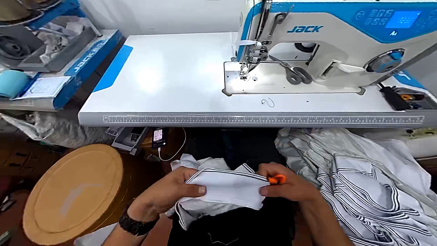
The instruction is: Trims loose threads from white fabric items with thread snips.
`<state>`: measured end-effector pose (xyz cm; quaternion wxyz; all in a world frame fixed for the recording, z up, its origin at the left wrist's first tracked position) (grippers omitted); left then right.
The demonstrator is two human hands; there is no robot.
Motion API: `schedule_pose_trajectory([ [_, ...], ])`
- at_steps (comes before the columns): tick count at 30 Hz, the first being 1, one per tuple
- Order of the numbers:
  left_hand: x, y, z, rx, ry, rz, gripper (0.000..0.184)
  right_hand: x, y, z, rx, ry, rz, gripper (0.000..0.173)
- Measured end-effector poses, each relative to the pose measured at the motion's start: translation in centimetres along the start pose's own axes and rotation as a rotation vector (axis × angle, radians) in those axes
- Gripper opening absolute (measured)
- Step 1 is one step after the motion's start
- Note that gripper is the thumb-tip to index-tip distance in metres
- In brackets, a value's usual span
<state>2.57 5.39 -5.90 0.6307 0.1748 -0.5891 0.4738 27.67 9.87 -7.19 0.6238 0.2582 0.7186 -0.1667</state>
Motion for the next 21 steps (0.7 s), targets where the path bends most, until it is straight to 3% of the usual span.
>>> schedule_pose_trajectory([
  [3, 0.0, -1.6, -0.6, -0.099, -0.057, 0.115, 0.012, -1.5, 1.7, 0.2, -0.123, 0.027, 0.02, 0.019],
  [6, 0.7, -2.3, -0.7, -0.059, -0.1, 0.108, 0.011, -2.1, 3.1, 0.0, -0.077, 0.021, 0.131, 0.018],
  [7, 0.9, -2.4, -0.7, -0.043, -0.113, 0.117, 0.012, -2.3, 3.8, 0.1, 0.018, 0.004, 0.237, 0.016],
  [10, 0.8, -2.4, -0.7, -0.001, -0.138, 0.165, 0.013, -4.1, 6.8, 1.8, 0.509, -0.158, 0.897, 0.015],
  [12, 0.6, -2.5, -0.6, 0.04, -0.127, 0.181, 0.013, -5.3, 6.8, 2.9, 0.779, -0.195, 0.937, 0.023],
  [14, 0.7, -2.7, -0.7, 0.063, -0.134, 0.168, 0.013, -5.7, 3.9, 2.8, 0.791, -0.082, 0.412, 0.036],
  [16, 0.7, -2.9, -0.8, 0.086, -0.146, 0.149, 0.013, -5.8, -1.8, 1.2, 0.453, 0.039, -0.307, 0.043],
  [17, 0.8, -2.9, -0.8, 0.099, -0.146, 0.141, 0.013, -5.9, -4.6, 0.5, 0.288, 0.061, -0.541, 0.044],
  [19, 0.8, -3.0, -0.7, 0.131, -0.143, 0.144, 0.013, -5.9, -8.7, -0.2, 0.091, 0.025, -0.733, 0.043],
  [21, 0.9, -3.2, -0.5, 0.152, -0.131, 0.149, 0.013, -5.3, -10.8, -0.6, 0.004, -0.05, -0.793, 0.037],
])
Point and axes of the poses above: each hand's wrist, its own z-axis away from the middle knuckle, its own y-axis out of the back of the hand, x = y × z, the point moved 7 cm from there along -z, towards the middle knuckle, and after that the axes turned 2 degrees about -y, right-handed, at the moved point
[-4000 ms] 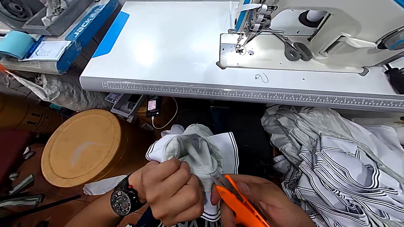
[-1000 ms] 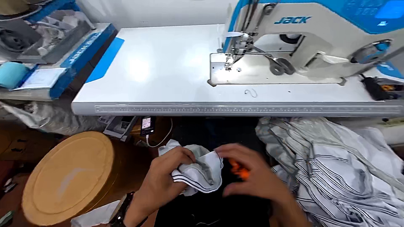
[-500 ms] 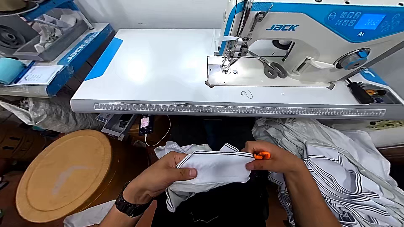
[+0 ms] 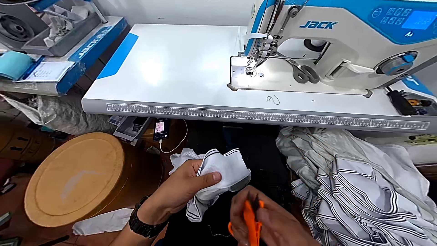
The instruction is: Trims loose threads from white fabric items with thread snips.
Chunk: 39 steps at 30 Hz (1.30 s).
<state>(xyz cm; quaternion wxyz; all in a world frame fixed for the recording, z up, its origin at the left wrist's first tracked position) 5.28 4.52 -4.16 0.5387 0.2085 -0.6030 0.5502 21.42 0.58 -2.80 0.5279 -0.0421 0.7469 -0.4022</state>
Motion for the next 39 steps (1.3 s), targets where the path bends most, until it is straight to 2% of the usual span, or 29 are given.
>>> schedule_pose_trajectory([
  [3, 0.3, -0.3, 0.3, 0.009, 0.009, -0.007, 0.011, 1.6, 0.1, -0.6, -0.039, -0.051, -0.007, 0.033],
  [4, 0.3, -0.5, 0.4, 0.01, 0.004, -0.011, 0.011, 1.5, 0.1, -0.7, -0.028, -0.013, 0.087, 0.032],
  [6, 0.5, -0.6, 0.6, 0.014, -0.01, -0.015, 0.01, -0.2, 0.1, -0.5, 0.098, 0.194, 0.559, 0.024],
  [8, 0.6, -0.8, 0.6, 0.016, -0.018, -0.006, 0.012, -2.3, -0.2, 0.2, 0.355, 0.481, 1.167, 0.014],
  [9, 0.6, -0.9, 0.6, 0.016, -0.019, -0.001, 0.013, -3.0, -0.3, 0.4, 0.452, 0.596, 1.387, 0.018],
  [11, 0.5, -1.1, 0.5, 0.017, -0.027, -0.007, 0.014, -3.6, -0.2, 0.3, 0.494, 0.689, 1.57, 0.031],
  [13, 0.5, -1.2, 0.4, 0.032, -0.039, -0.034, 0.015, -3.7, 0.0, -0.1, 0.475, 0.697, 1.576, 0.034],
  [17, 0.5, -1.2, 0.3, 0.089, -0.072, -0.129, 0.014, -4.0, 0.1, -0.5, 0.514, 0.674, 1.51, 0.019],
  [19, 0.6, -1.2, 0.4, 0.048, -0.079, -0.239, 0.015, -4.2, 0.7, -0.7, 0.511, 0.564, 1.418, 0.021],
  [21, 0.5, -1.3, 0.4, -0.001, -0.053, -0.411, 0.029, -4.0, 1.6, -1.0, 0.509, 0.43, 1.358, 0.023],
  [22, 0.3, -1.1, 0.4, 0.01, -0.035, -0.512, 0.03, -3.8, 1.9, -1.1, 0.509, 0.375, 1.355, 0.022],
  [26, -0.5, -0.4, -0.1, 0.025, 0.028, -0.722, 0.016, -3.1, 2.9, -1.6, 0.572, 0.234, 1.298, 0.015],
  [31, -0.3, 0.2, -0.2, 0.001, 0.059, -0.491, 0.013, -4.2, 3.2, -1.3, 0.543, 0.437, 1.342, 0.025],
  [34, -0.2, 0.5, 0.2, -0.002, 0.034, -0.334, 0.019, -4.2, 4.1, -0.8, 0.483, 0.419, 1.312, 0.037],
  [36, -0.1, 0.5, 0.2, -0.039, 0.016, -0.265, 0.023, -3.4, 4.1, -0.8, 0.478, 0.471, 1.386, 0.033],
  [39, 0.3, 0.3, 0.1, -0.082, -0.027, -0.249, 0.029, -3.2, 2.8, -0.4, 0.535, 0.693, 1.605, 0.019],
])
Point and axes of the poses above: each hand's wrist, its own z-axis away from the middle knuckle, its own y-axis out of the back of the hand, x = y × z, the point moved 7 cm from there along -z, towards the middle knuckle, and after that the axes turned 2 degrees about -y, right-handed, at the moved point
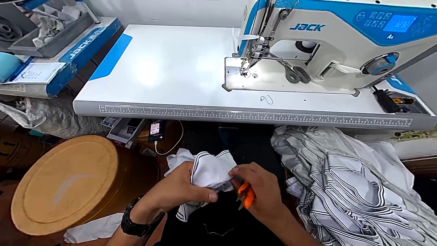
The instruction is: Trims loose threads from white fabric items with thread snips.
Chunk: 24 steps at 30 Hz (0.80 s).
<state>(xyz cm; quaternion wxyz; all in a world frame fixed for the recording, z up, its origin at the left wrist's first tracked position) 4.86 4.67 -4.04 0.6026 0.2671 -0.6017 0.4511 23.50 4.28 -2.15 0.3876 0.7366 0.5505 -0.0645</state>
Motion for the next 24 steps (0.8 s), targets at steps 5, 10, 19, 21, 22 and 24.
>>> schedule_pose_trajectory([
  [5, 0.5, 0.2, 0.2, 0.067, -0.024, -0.034, 0.017, -2.2, 1.2, -0.2, 0.082, 0.142, 0.15, 0.018],
  [10, 0.8, 0.0, 0.3, 0.1, -0.023, 0.033, 0.017, -1.9, 2.0, -0.2, 0.068, -0.015, -0.027, 0.02],
  [19, 0.8, -0.3, 0.3, 0.103, -0.035, 0.048, 0.016, -2.4, 1.3, -0.4, 0.107, 0.016, 0.044, 0.02],
  [21, 0.9, -0.2, 0.3, 0.116, -0.033, 0.049, 0.017, -1.6, 1.6, -0.5, 0.107, -0.072, -0.089, 0.022],
  [22, 0.9, -0.2, 0.3, 0.117, -0.031, 0.05, 0.017, -1.2, 1.7, -0.4, 0.08, -0.142, -0.223, 0.023],
  [24, 0.8, -0.1, 0.4, 0.114, -0.021, 0.054, 0.016, -0.7, 1.4, -0.1, -0.047, -0.294, -0.649, 0.032],
])
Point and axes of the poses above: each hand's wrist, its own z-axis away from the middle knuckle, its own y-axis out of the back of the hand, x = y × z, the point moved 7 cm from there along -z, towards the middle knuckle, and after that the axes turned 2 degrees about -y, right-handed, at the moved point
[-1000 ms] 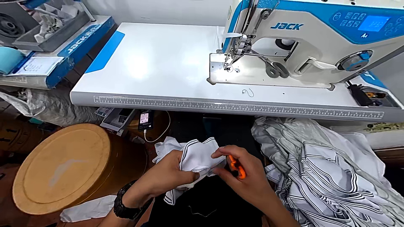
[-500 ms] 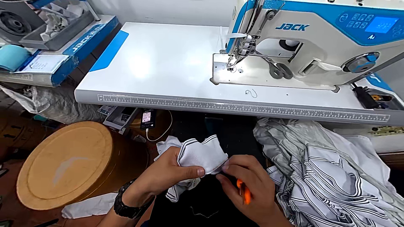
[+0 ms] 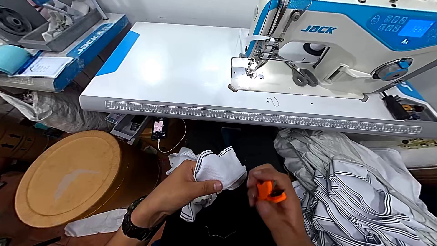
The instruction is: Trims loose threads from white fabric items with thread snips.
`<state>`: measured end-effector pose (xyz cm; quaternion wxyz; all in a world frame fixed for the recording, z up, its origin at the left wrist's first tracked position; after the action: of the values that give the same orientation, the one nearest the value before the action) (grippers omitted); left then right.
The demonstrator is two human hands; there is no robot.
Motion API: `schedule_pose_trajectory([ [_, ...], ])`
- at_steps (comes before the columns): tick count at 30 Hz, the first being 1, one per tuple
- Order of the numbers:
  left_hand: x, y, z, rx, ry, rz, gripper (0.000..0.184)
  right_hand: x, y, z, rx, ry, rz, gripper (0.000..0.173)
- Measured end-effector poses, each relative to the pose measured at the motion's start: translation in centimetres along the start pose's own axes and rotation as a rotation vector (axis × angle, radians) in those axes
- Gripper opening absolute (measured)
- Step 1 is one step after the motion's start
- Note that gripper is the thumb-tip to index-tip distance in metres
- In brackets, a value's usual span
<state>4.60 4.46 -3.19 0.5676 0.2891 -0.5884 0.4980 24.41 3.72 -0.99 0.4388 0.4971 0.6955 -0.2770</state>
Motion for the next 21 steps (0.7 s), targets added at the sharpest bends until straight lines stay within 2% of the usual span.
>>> schedule_pose_trajectory([
  [3, -0.2, 0.2, 0.0, 0.006, 0.025, 0.023, 0.015, 0.0, -1.3, 0.7, -0.253, -0.292, -0.598, 0.045],
  [7, 0.0, 0.1, 0.2, -0.004, 0.017, 0.046, 0.013, -0.2, -3.5, 1.8, -0.535, -0.503, -0.743, 0.042],
  [9, 0.1, 0.0, 0.3, -0.022, -0.005, 0.039, 0.013, 0.2, -3.8, 1.7, -0.519, -0.52, -0.745, 0.033],
  [11, 0.3, 0.0, 0.3, -0.049, -0.027, 0.023, 0.015, 0.1, -3.0, 1.0, -0.391, -0.409, -0.533, 0.023],
  [14, 0.5, -0.1, 0.5, -0.076, -0.058, -0.003, 0.015, -0.9, -1.0, -0.2, -0.063, -0.027, 0.158, 0.025],
  [15, 0.5, -0.2, 0.5, -0.076, -0.063, -0.004, 0.016, -1.3, -0.8, -0.4, 0.017, 0.074, 0.281, 0.027],
  [17, 0.4, -0.3, 0.4, -0.086, -0.066, -0.003, 0.016, -1.7, -0.9, -0.6, 0.07, 0.181, 0.342, 0.031],
  [21, 0.6, -0.5, 0.5, -0.099, -0.079, -0.012, 0.015, -1.8, -1.8, -0.6, 0.041, 0.242, 0.408, 0.029],
])
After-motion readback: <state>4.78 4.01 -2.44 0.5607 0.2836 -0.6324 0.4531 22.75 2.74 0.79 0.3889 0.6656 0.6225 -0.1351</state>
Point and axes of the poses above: each hand's wrist, its own z-axis away from the middle knuckle, its own y-axis out of the back of the hand, x = y × z, the point moved 7 cm from there along -z, towards the middle knuckle, and after that the axes turned 2 degrees about -y, right-handed, at the moved point
